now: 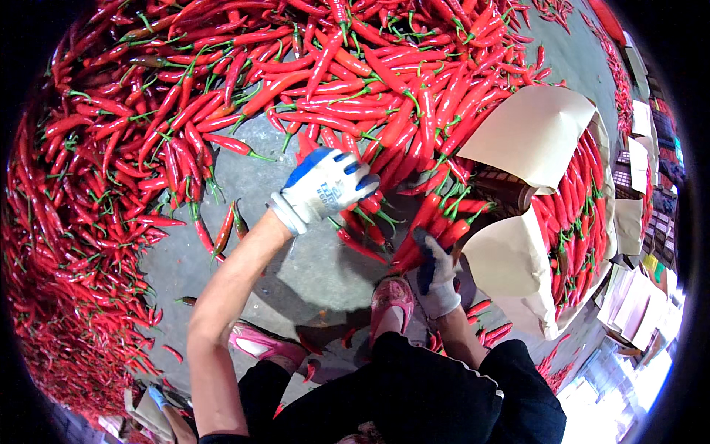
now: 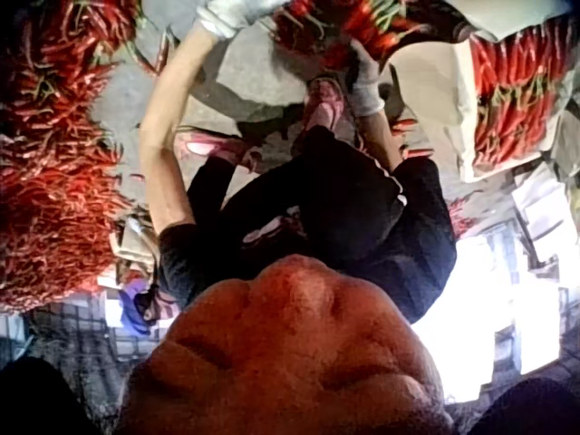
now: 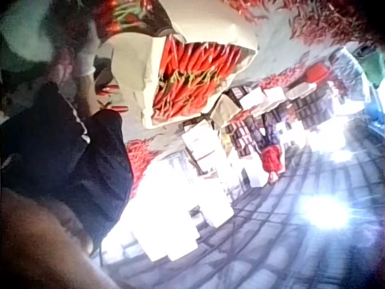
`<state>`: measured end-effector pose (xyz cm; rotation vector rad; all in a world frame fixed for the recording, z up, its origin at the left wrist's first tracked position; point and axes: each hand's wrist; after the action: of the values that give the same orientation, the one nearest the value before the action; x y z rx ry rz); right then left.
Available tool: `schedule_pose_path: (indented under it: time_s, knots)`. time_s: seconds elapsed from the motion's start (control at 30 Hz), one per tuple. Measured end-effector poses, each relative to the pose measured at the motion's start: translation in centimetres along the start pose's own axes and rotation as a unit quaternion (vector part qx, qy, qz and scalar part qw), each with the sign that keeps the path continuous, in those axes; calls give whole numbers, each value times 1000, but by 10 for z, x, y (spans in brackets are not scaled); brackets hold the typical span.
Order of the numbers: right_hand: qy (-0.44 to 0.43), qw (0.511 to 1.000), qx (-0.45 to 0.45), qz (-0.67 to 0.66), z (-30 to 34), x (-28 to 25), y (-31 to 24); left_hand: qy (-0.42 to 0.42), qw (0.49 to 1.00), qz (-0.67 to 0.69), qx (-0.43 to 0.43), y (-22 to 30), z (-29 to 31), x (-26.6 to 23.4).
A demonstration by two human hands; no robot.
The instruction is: The person picks up groups of red chilies from a large pile on the floor and places them neatly into cardboard boxes.
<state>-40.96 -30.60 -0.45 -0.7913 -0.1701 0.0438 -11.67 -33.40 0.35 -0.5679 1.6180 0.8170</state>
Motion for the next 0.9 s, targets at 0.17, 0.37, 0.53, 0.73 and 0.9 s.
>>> schedule_pose_path:
  time_s: [0.17,0.37,0.53,0.73,0.9]
  knots:
    - [-114,992,-58,-4,17,-5,24,95,984,55,-143,10,22,-38]
    - [-129,987,36,-90,9,78,-2,294,497,660,-481,83,59,-8]
    - [-174,964,-131,150,-5,111,-3,305,526,629,-485,103,80,22]
    - [-180,862,-418,224,-15,139,13,423,612,510,-431,103,112,22]
    - [-259,824,-415,285,-28,144,22,365,680,538,-339,86,133,30]
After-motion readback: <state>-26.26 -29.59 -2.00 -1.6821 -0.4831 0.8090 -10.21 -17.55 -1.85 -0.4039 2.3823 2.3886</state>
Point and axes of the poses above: each hand's wrist, its own z-axis away from the middle knuckle, its own x-axis out of the palm, y = z × x, and after that the axes turned 9 degrees about x, right-handed
